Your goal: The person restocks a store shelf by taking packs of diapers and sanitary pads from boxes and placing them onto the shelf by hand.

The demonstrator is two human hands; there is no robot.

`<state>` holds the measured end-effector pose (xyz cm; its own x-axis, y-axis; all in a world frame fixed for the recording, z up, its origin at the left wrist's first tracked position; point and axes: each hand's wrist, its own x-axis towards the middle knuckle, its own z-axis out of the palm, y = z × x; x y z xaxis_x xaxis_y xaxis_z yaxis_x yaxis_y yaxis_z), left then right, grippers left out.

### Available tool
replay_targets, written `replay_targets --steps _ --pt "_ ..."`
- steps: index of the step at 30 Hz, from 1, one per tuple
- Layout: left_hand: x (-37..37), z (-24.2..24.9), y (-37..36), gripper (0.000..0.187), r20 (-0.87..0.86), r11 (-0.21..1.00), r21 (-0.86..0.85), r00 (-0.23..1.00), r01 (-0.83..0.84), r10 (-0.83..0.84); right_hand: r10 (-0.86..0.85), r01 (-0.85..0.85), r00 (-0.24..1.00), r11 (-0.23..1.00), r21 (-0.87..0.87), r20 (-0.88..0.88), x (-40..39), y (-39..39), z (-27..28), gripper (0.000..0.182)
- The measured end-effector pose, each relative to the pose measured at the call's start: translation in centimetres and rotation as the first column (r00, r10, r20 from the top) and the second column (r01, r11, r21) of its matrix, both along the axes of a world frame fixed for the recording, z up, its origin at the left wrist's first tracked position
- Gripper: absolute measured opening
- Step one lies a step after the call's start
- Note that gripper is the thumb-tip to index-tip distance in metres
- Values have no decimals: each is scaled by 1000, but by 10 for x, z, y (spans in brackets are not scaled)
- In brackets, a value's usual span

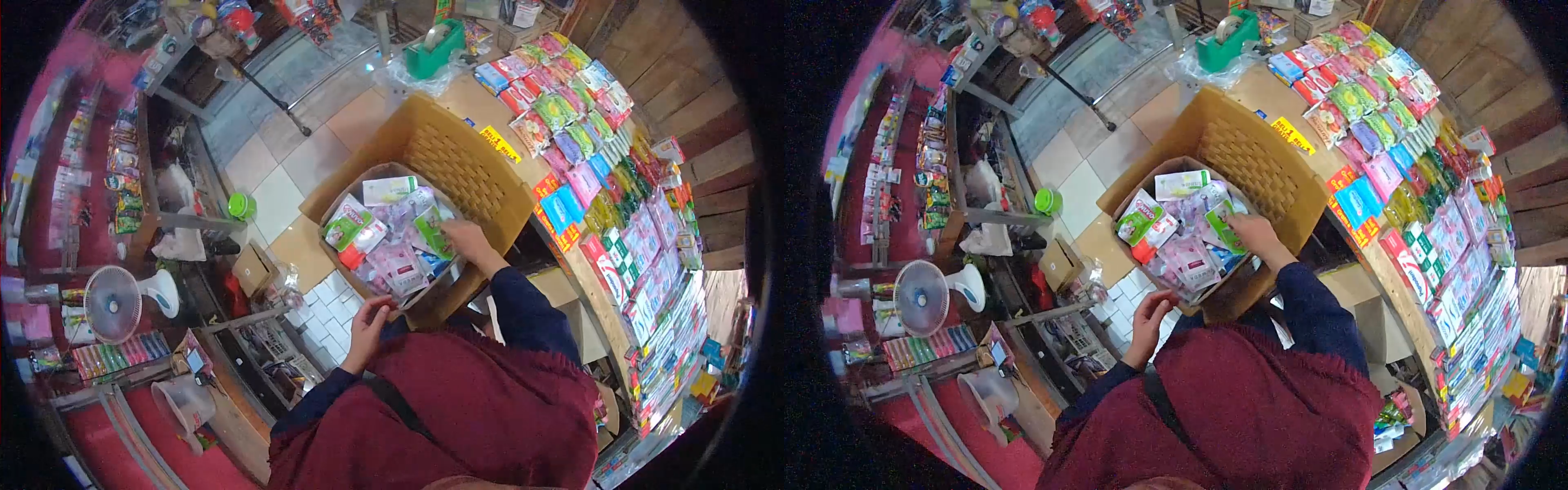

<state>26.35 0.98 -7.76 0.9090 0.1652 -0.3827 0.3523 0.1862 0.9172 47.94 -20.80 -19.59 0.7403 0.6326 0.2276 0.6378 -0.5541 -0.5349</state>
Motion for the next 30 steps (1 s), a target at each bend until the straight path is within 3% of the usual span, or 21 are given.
replay_targets --steps 2,3,4,6,7,8,10,12,13,14,15,16,17,20,22,25,28,30 --pt "12 -12 -3 26 10 998 -59 1000 23 -22 -4 6 1000 998 62 -28 4 -11 33 22" --pt "17 -9 -6 35 -32 997 -71 999 3 -5 -47 40 998 984 175 38 8 -10 50 25" --pt "23 -4 -11 44 -80 996 -85 997 -15 8 -110 143 982 963 229 -151 5 -11 76 26" --pt "34 3 -22 66 -173 993 -113 985 -42 21 -200 376 836 887 269 -511 -3 -11 121 29" --pt "35 -6 -21 81 -172 981 -195 985 -8 -26 -110 385 856 788 481 -505 -6 -8 105 32" --pt "36 -18 -23 81 -104 971 -239 994 -3 -23 33 441 763 704 557 -645 -10 -3 87 33" --pt "35 -34 -26 81 30 948 -319 1000 3 7 408 574 485 520 633 -774 -29 13 108 39" --pt "41 -26 -23 62 -82 948 -275 986 -162 145 289 580 429 639 506 -856 -53 32 70 48" --pt "49 -11 -23 57 -118 921 -275 961 -275 251 143 526 273 806 272 -951 -56 33 99 48" --pt "53 -3 -22 52 -154 882 -271 922 -386 356 222 487 295 802 346 -929 -59 37 82 47" --pt "50 -7 -16 44 -157 899 -145 907 -413 391 300 445 313 792 419 -901 -62 42 53 45" --pt "41 -14 -5 43 -107 924 -147 935 -352 339 377 402 327 774 489 -867 -62 45 46 44" --pt "34 -20 2 42 -106 923 -124 930 -364 353 222 119 663 912 393 -715 -47 41 37 41" --pt "24 -11 4 40 -157 911 -54 904 -409 397 -51 179 853 964 199 -519 -3 47 -19 46" --pt "19 -4 5 40 -199 899 -16 883 -437 426 -116 131 964 990 47 -238 17 52 -13 41" --pt "4 -6 -4 41 -236 898 31 870 -439 433 -35 -10 990 950 -312 -138 35 59 -41 34" --pt "-22 -20 1 40 -286 927 66 883 -370 373 -69 -19 963 947 -321 -261 39 58 -46 25" --pt "-33 -13 -3 32 -252 885 45 852 -464 460 13 -42 996 939 -343 -85 39 53 -44 20"
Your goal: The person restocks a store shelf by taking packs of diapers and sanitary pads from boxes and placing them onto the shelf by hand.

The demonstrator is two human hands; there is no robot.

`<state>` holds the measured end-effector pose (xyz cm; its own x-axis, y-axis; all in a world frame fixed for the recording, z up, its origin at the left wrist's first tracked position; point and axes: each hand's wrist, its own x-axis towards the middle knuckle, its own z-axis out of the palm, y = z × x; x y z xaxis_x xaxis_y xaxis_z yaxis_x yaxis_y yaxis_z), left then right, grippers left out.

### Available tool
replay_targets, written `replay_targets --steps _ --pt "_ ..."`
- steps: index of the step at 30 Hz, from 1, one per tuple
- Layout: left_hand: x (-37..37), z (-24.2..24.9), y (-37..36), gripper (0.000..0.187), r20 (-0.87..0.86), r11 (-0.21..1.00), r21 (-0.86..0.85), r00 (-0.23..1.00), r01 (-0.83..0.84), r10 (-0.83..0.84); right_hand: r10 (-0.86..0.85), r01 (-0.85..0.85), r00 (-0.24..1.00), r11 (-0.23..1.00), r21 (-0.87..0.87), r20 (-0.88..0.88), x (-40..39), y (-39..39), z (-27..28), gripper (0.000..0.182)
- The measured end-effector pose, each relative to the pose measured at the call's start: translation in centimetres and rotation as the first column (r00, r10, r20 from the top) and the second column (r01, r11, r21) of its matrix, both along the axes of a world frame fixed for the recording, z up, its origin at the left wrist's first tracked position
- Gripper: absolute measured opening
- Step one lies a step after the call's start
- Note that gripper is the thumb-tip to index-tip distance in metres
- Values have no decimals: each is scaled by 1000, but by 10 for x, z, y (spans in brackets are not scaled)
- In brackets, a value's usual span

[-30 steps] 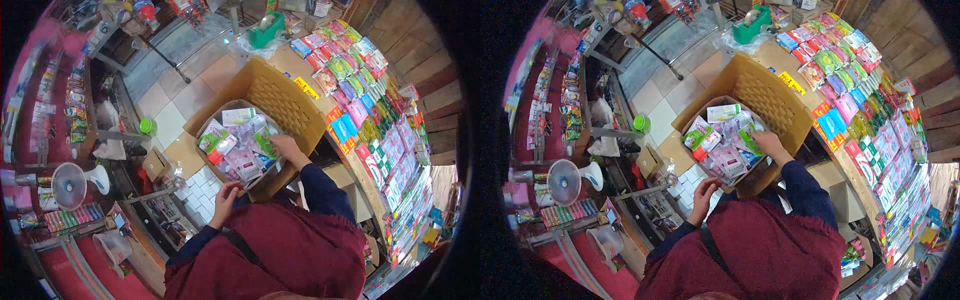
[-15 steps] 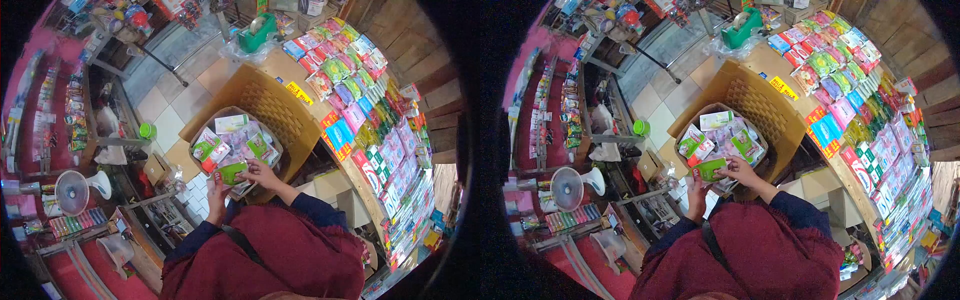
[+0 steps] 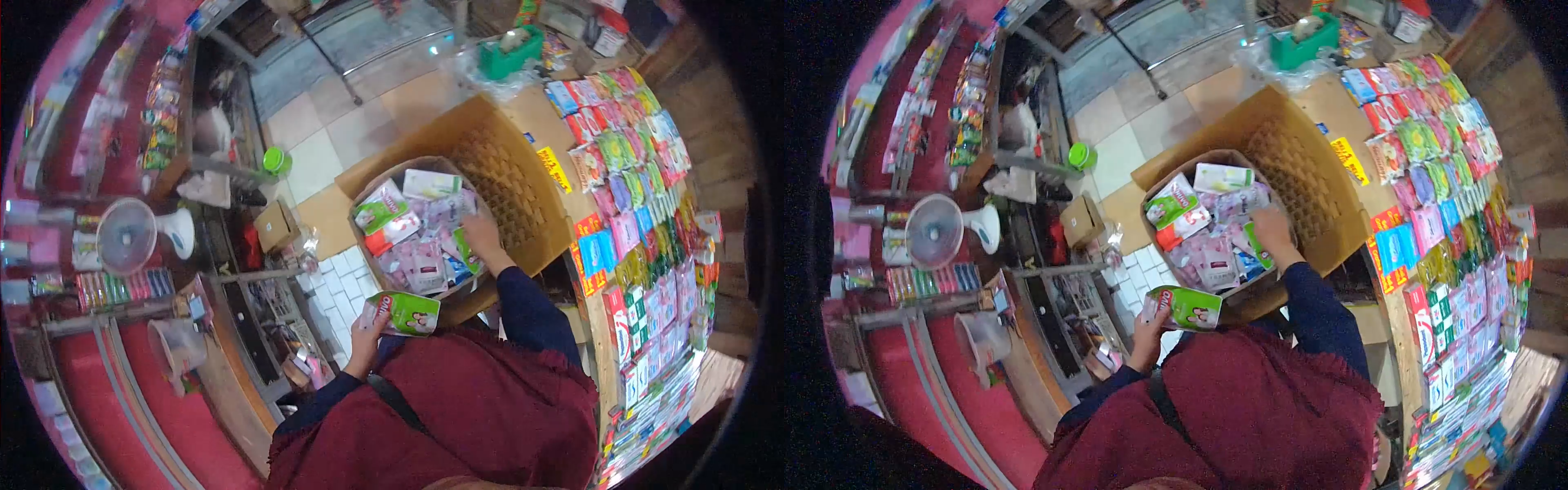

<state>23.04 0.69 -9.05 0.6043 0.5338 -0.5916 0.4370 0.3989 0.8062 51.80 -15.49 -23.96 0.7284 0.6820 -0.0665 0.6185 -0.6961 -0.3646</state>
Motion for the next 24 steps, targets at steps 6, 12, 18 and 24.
replay_targets --steps 6,12,18,24 --pt "-47 12 2 21 84 989 1 986 -145 144 -52 62 997 975 214 -56 17 -11 85 17" --pt "-114 31 -5 12 162 992 90 984 -92 77 -22 292 938 585 757 -345 -23 32 187 8" --pt "-234 25 -5 5 423 912 355 905 -204 38 519 420 482 569 707 -705 -185 115 162 11" --pt "-405 51 -22 13 430 571 662 870 -485 241 601 176 25 784 595 -799 -468 139 156 9"
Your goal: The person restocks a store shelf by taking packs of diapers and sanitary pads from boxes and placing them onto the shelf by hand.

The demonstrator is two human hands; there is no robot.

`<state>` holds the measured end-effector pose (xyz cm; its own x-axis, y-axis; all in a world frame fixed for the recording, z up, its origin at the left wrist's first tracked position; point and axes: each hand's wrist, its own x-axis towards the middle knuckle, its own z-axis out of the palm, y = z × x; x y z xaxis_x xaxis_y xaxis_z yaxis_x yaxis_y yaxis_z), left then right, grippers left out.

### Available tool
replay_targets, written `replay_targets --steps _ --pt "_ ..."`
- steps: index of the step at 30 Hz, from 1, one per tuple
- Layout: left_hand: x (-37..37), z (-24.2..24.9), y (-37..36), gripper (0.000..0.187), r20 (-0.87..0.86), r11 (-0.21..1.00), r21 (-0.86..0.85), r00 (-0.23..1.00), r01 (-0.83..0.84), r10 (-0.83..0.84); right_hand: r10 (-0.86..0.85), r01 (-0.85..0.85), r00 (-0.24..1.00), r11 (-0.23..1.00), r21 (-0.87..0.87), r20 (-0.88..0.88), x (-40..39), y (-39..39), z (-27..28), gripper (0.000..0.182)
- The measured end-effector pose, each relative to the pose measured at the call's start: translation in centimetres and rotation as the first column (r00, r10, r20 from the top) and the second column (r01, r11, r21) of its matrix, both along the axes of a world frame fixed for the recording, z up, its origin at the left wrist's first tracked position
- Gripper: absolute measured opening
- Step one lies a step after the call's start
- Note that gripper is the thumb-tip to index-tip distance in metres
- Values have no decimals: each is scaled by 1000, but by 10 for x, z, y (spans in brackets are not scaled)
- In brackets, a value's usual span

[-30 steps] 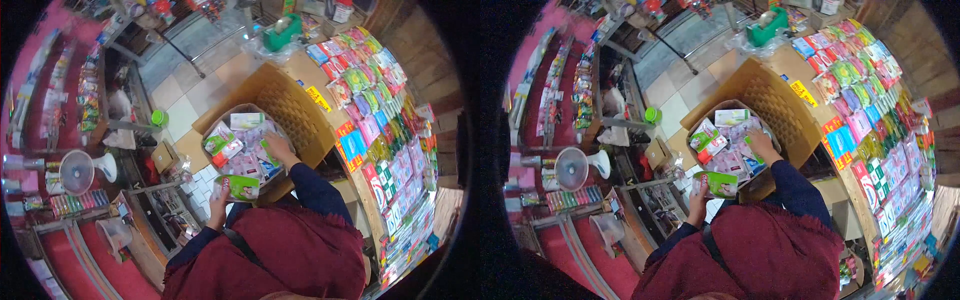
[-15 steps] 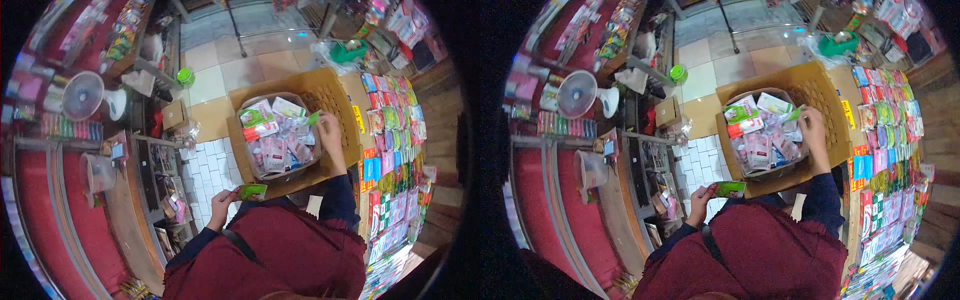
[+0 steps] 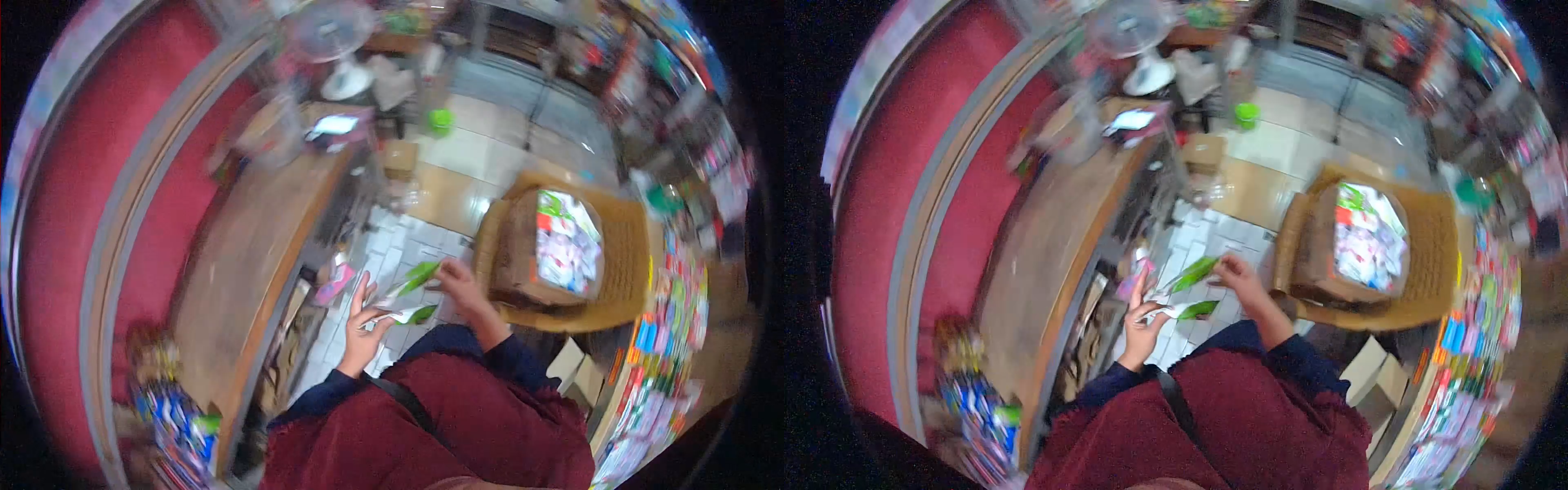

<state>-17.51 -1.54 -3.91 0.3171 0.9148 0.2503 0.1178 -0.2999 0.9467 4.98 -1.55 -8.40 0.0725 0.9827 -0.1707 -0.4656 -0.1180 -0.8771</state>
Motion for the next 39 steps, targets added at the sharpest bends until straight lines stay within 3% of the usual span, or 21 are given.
replay_targets --steps 1,2,6,9,11,13,15,16,17,22,23,24,25,26,28,29,30,33,34,36,39 --pt "-36 -10 -10 15 -32 995 13 994 -102 102 109 -110 994 993 -40 -27 -35 -6 -10 8" --pt "-65 0 -15 14 -75 977 163 985 -139 153 225 -229 973 971 -74 -58 -69 -10 -20 7" --pt "-171 -12 -79 14 -73 868 -99 874 -486 480 526 -572 802 812 -112 -281 -191 -20 -51 11" --pt "-223 -12 -123 14 -95 785 -164 802 -597 590 805 -831 556 541 -130 -207 -252 -13 -77 17" --pt "-250 -5 -141 13 -160 759 -134 769 -638 618 792 -806 580 592 -4 192 -294 -14 -64 25" --pt "-273 -11 -151 14 -193 690 -90 693 -718 695 608 -811 530 567 144 591 -325 -12 -31 40" --pt "-284 -7 -156 16 -268 593 -4 572 -805 775 488 -917 394 268 296 779 -349 8 -13 39" --pt "-286 -4 -160 17 -282 555 -32 540 -831 793 409 -933 356 100 346 840 -362 13 -10 39" --pt "-289 0 -160 18 -304 519 -57 510 -853 805 362 -940 326 27 340 873 -375 18 -7 32" --pt "-320 1 -171 22 -434 428 125 338 -895 835 551 -915 236 -151 374 800 -457 27 -4 25" --pt "-328 10 -173 18 -484 390 -57 367 -919 794 581 -923 173 -187 336 795 -473 30 -7 27" --pt "-333 13 -174 17 -373 365 0 338 -931 864 608 -930 106 -219 295 787 -489 32 -9 28" --pt "-338 14 -173 16 -255 335 62 309 -940 916 596 -895 173 -238 378 784 -505 35 -8 26" --pt "-345 16 -170 15 -132 299 125 282 -946 950 605 -941 101 -201 274 790 -520 39 -4 24" --pt "-356 23 -171 10 -95 191 94 182 -977 979 620 -991 -51 -127 35 783 -543 45 1 23" --pt "-362 20 -174 10 -62 127 109 121 -986 991 527 -991 -79 -135 -8 846 -558 53 4 20" --pt "-367 17 -179 9 -31 68 114 65 -991 997 571 -995 -57 -103 4 819 -577 61 -8 19" --pt "-379 1 -203 12 36 -95 -60 -97 -994 995 841 -988 84 1 155 534 -631 60 -14 20" --pt "-380 -3 -215 13 49 -155 -107 -161 -982 986 843 -984 92 -4 177 530 -647 59 -21 21" --pt "-387 -9 -236 15 49 -344 -413 -398 -843 916 849 -975 107 -14 224 517 -688 57 -48 23" --pt "-418 -40 -269 20 157 -432 -404 -526 -806 836 886 -977 138 50 206 442 -738 34 -55 26"
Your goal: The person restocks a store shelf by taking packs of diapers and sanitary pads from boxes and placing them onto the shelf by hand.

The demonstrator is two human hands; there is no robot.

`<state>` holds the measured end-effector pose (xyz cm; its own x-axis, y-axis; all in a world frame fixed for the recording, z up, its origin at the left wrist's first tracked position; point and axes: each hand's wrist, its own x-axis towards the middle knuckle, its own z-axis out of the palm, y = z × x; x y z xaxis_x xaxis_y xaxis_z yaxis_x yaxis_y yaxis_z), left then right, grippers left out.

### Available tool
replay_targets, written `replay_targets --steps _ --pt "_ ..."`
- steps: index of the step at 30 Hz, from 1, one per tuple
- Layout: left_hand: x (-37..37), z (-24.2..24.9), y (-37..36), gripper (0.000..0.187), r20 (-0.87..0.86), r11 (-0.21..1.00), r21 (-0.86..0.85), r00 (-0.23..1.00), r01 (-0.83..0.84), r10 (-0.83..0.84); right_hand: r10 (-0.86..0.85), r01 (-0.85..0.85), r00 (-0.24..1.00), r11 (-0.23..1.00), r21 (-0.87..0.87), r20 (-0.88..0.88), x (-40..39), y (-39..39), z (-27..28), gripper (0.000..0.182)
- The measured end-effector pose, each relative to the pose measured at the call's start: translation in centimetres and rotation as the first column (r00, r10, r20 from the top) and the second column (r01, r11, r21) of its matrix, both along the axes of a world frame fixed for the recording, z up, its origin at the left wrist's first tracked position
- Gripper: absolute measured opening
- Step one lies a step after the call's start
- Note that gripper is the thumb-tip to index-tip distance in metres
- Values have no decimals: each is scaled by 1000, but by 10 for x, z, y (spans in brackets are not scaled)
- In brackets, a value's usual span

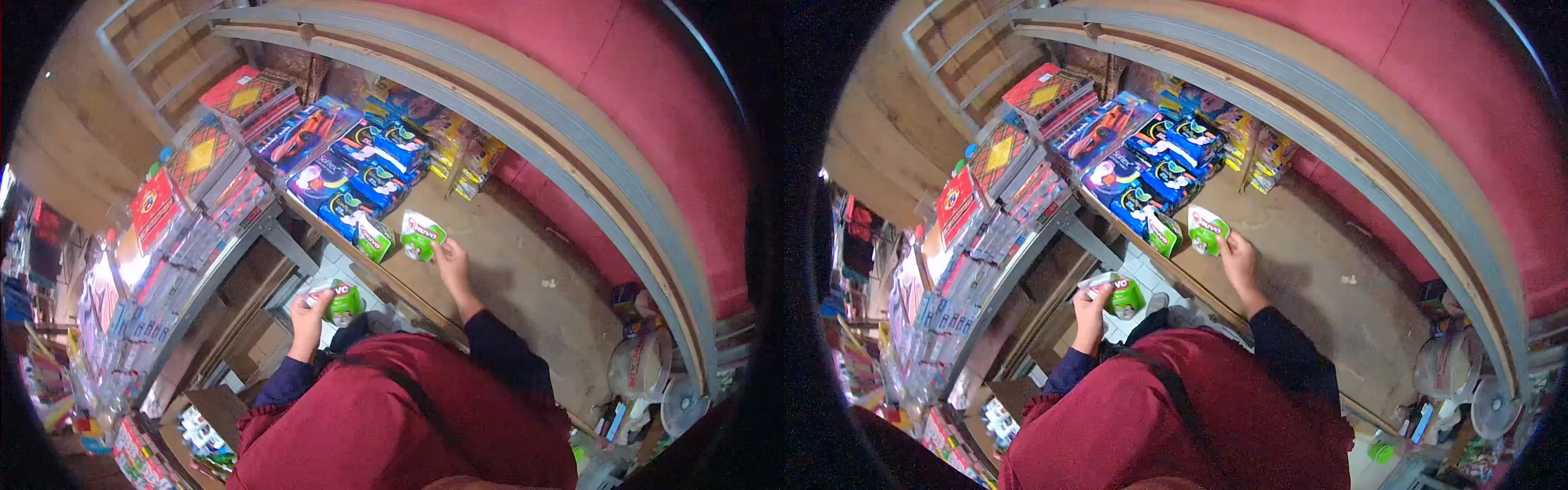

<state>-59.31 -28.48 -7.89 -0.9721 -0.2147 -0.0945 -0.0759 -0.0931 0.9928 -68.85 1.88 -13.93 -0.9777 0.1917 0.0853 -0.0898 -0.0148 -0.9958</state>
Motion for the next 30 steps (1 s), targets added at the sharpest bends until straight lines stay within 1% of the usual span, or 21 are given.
replay_targets --steps 1,3,4,6,7,8,11,13,14,17,18,20,21,22,23,25,26,27,28,29,30 --pt "-16 3 -7 20 19 1000 22 1000 -16 15 -8 7 1000 998 -58 -10 -13 -8 -10 26" --pt "-49 11 -19 19 -20 997 72 1000 -16 18 -15 8 999 987 -161 -43 -44 -24 -26 27" --pt "-65 13 -27 19 -48 997 75 999 2 1 -15 15 1000 994 -112 -1 -52 -29 -37 29" --pt "-97 12 -46 17 -84 997 61 996 39 -34 -105 91 989 987 130 104 -63 -38 -72 30" --pt "-111 13 -52 18 -97 998 53 995 20 -15 -157 118 978 961 252 141 -66 -43 -79 30" --pt "-126 17 -58 18 -100 995 92 994 41 -32 -119 35 978 903 428 169 -65 -42 -84 29" --pt "-165 14 -68 19 -88 988 133 994 80 -69 -141 133 986 987 94 86 -64 -59 -92 25" --pt "-187 9 -68 20 -73 985 110 990 132 -124 -170 147 975 977 157 141 -63 -63 -96 18" --pt "-196 11 -65 19 -61 976 137 985 170 -163 -193 160 965 970 185 175 -57 -63 -99 15" --pt "-222 11 -59 18 -49 948 130 957 290 -286 -196 125 950 953 276 244 -44 -65 -101 28" --pt "-229 16 -54 18 -47 936 124 944 330 -327 -241 189 948 952 239 209 -39 -70 -92 29" --pt "-243 16 -43 17 -46 904 132 913 407 -405 -327 301 935 936 181 134 -31 -80 -50 32" --pt "-249 16 -36 17 -46 888 141 899 438 -436 -362 340 931 911 235 57 -29 -79 -36 35" --pt "-251 20 -24 19 -88 864 202 887 462 -454 -386 375 922 882 287 -20 -29 -79 -21 38" --pt "-252 19 -16 20 -45 840 176 857 513 -514 -404 411 910 849 334 -92 -26 -79 -6 41" --pt "-252 24 10 21 -111 734 92 739 673 -664 -369 394 919 874 285 -137 -31 -98 65 38" --pt "-250 32 24 21 -104 673 86 678 735 -727 -356 391 919 883 259 -173 -36 -104 90 36" --pt "-249 40 36 22 -101 606 77 611 791 -785 -335 362 931 897 255 -143 -38 -104 98 34" --pt "-252 30 54 24 -240 584 -43 559 810 -793 -311 331 943 910 250 -116 -40 -104 105 31" --pt "-255 25 62 25 -268 537 -50 506 842 -820 -282 295 955 924 244 -89 -42 -101 111 29" --pt "-260 32 70 26 -296 492 -59 456 869 -839 -306 311 950 897 313 -68 -43 -95 115 25"
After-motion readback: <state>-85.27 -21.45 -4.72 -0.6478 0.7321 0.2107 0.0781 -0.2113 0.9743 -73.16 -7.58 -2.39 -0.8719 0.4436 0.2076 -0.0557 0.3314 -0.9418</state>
